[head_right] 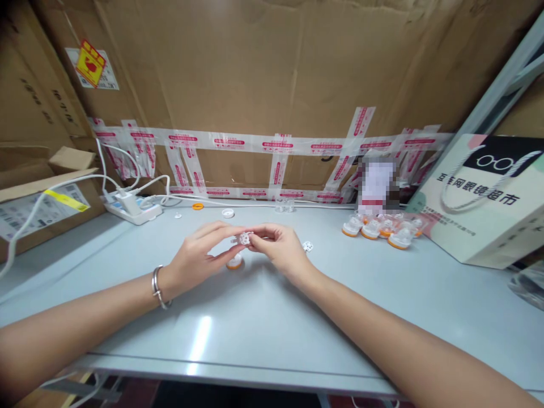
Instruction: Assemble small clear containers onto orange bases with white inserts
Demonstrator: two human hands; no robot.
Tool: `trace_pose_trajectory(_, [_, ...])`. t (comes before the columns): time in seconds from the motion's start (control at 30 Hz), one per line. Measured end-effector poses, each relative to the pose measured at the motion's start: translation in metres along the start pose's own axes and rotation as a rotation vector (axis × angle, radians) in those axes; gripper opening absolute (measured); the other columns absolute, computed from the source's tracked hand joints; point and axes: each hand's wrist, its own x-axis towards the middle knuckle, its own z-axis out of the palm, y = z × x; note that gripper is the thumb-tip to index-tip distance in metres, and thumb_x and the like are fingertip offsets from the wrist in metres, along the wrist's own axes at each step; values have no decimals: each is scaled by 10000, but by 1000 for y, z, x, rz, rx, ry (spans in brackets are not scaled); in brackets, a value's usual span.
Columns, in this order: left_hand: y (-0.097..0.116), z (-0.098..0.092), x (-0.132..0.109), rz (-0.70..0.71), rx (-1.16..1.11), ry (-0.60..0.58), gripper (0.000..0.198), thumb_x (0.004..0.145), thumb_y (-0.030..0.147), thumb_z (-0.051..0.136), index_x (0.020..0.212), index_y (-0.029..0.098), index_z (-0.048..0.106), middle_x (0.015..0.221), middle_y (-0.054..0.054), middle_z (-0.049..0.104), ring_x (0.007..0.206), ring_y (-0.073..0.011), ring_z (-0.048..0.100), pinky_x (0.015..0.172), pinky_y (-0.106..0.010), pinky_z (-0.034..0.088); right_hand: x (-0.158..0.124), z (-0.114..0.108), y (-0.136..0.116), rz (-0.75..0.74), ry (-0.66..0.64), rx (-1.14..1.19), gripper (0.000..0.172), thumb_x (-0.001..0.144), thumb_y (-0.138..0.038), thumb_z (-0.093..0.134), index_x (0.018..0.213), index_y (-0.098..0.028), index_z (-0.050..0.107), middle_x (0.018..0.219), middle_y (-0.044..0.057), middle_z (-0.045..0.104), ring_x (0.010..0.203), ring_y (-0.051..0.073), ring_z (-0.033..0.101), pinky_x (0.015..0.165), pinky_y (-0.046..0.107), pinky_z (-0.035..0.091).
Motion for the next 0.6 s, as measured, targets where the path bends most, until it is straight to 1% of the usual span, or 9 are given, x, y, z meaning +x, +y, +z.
trace_pose_trajectory(0.07, [-1, 0, -1, 36, 85, 3, 208, 841, 186, 545, 1046, 185, 581, 897, -35, 673, 822, -146, 602, 759, -292, 449, -2, 4, 0, 30, -1, 60, 229, 618, -314, 737, 803, -182, 708, 799, 13, 718, 764, 136, 663, 803, 290, 517])
trace_pose_trajectory(0.13, [-3, 0, -1, 51, 143, 18, 199, 842, 187, 544, 1037, 189, 581, 895, -28, 678, 820, -144, 606, 763, -292, 436, -3, 5, 0, 42, -29, 104, 239, 643, -322, 722, 847, -198, 716, 857, 14, 721, 823, 137, 660, 853, 291, 503])
trace_pose_trajectory(0.27, [-5, -1, -1, 43, 174, 25, 192, 847, 203, 540, 1035, 194, 579, 871, -25, 675, 805, -142, 601, 757, -286, 431, -4, 5, 1, 58, -92, 160, 247, 692, -329, 686, 920, -239, 712, 978, 9, 706, 942, 142, 638, 934, 298, 465])
trace_pose_trajectory(0.43, [-5, 1, -1, 49, 164, -8, 190, 862, 208, 513, 1039, 189, 579, 878, -35, 671, 815, -150, 594, 756, -293, 437, -5, 5, 3, 75, -112, 184, 261, 703, -327, 678, 940, -221, 709, 964, 26, 710, 963, 161, 634, 938, 320, 465])
trace_pose_trajectory(0.6, [-6, 1, -1, 29, 148, -26, 212, 854, 188, 519, 1059, 171, 572, 885, -43, 663, 835, -159, 589, 768, -299, 447, -6, 4, 3, 48, -118, 234, 218, 726, -305, 667, 926, -231, 709, 964, 13, 708, 914, 125, 643, 929, 283, 461])
